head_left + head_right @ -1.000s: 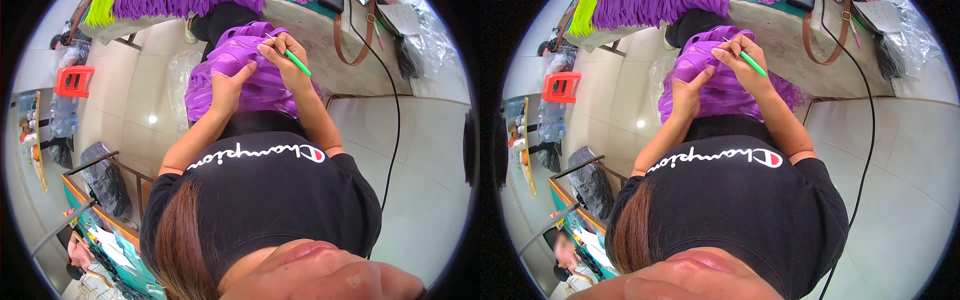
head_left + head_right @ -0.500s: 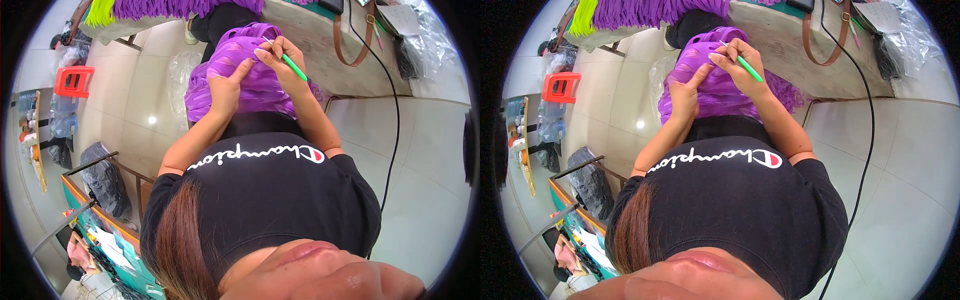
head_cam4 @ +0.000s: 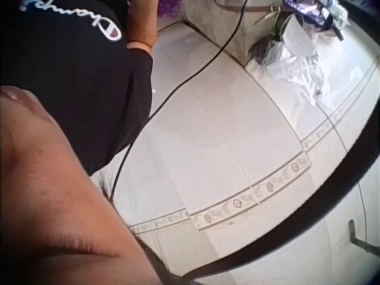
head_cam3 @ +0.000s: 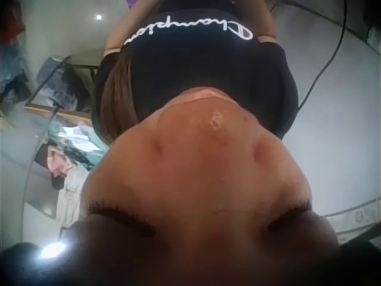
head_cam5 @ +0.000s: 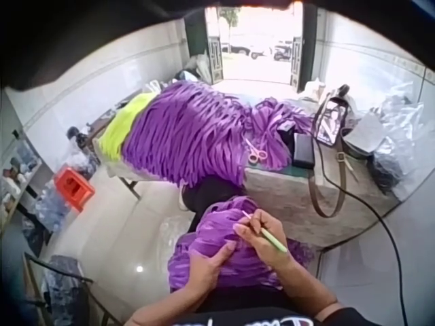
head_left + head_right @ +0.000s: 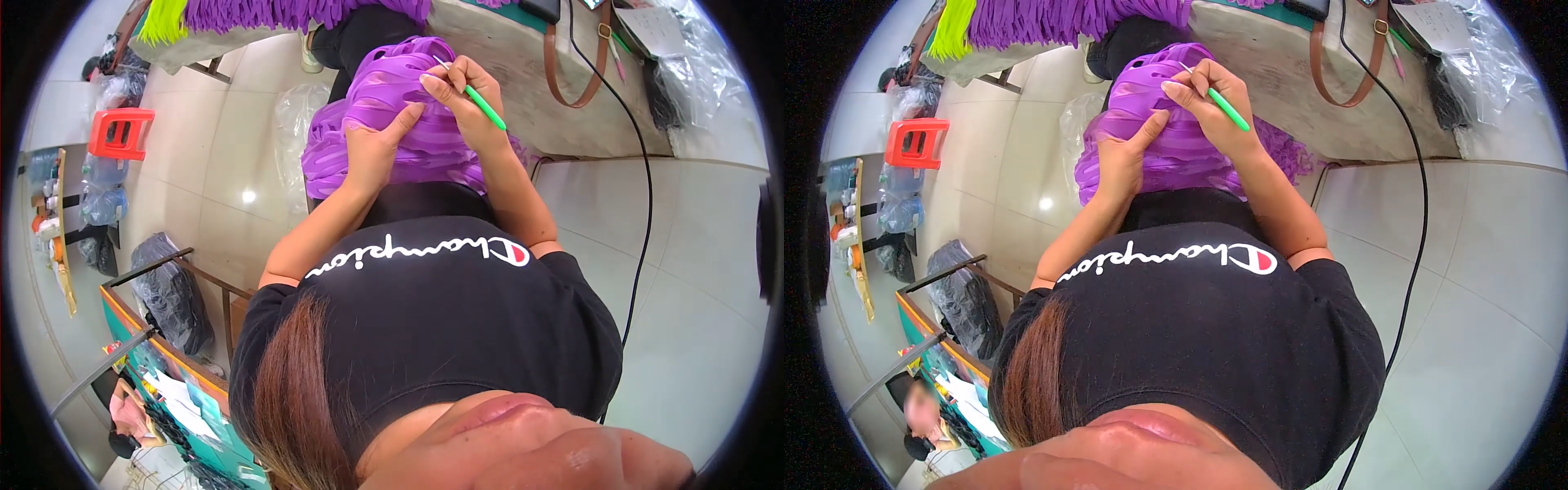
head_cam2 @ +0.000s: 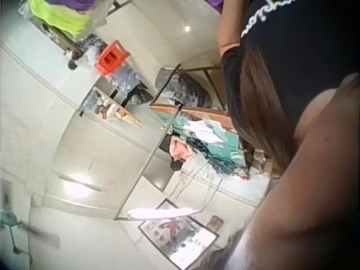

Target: Using a hook tool to repair or finish threads on a purple fabric garment.

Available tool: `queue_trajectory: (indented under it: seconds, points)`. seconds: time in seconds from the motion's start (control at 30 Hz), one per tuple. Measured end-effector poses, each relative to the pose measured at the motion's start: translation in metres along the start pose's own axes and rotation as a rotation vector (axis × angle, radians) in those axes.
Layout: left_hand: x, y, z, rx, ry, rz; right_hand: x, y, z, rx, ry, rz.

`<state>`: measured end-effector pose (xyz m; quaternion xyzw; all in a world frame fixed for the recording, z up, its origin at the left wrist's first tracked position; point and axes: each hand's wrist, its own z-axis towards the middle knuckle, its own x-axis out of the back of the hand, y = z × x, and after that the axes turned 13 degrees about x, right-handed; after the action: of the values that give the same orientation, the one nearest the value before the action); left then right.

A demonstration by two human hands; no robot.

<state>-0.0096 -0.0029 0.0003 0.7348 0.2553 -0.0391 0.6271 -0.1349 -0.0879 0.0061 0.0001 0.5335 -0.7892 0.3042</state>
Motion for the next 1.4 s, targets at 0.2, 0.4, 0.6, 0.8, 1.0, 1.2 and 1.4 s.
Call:
queue_trajectory:
  seconds: [0.2,0.4,0.6,0.8,1.0,1.2,1.4]
  points:
    - [-0.006,0.009,-0.007,-0.025,-0.004,-0.012,0.005,0.005,-0.004,0.061,-0.051,-0.154]
    - [-0.002,0.011,-0.007,0.055,-0.048,-0.128,0.006,-0.004,-0.010,0.297,-0.048,-0.462]
    - [0.000,0.002,-0.004,0.014,0.087,-0.133,0.000,-0.007,-0.016,0.245,-0.244,-0.495]
    - [-0.008,0.014,-0.007,0.021,0.002,-0.226,0.054,0.007,-0.014,-0.004,0.318,0.507]
    - [0.005,0.015,-0.004,-0.119,0.090,-0.224,0.275,0.090,-0.088,-0.176,0.828,0.407]
    - [0.009,0.013,0.002,-0.069,0.090,-0.197,0.371,0.117,-0.144,-0.175,1.354,0.024]
    - [0.012,0.014,0.001,0.041,0.068,-0.159,0.299,0.104,-0.106,0.135,0.787,-0.375]
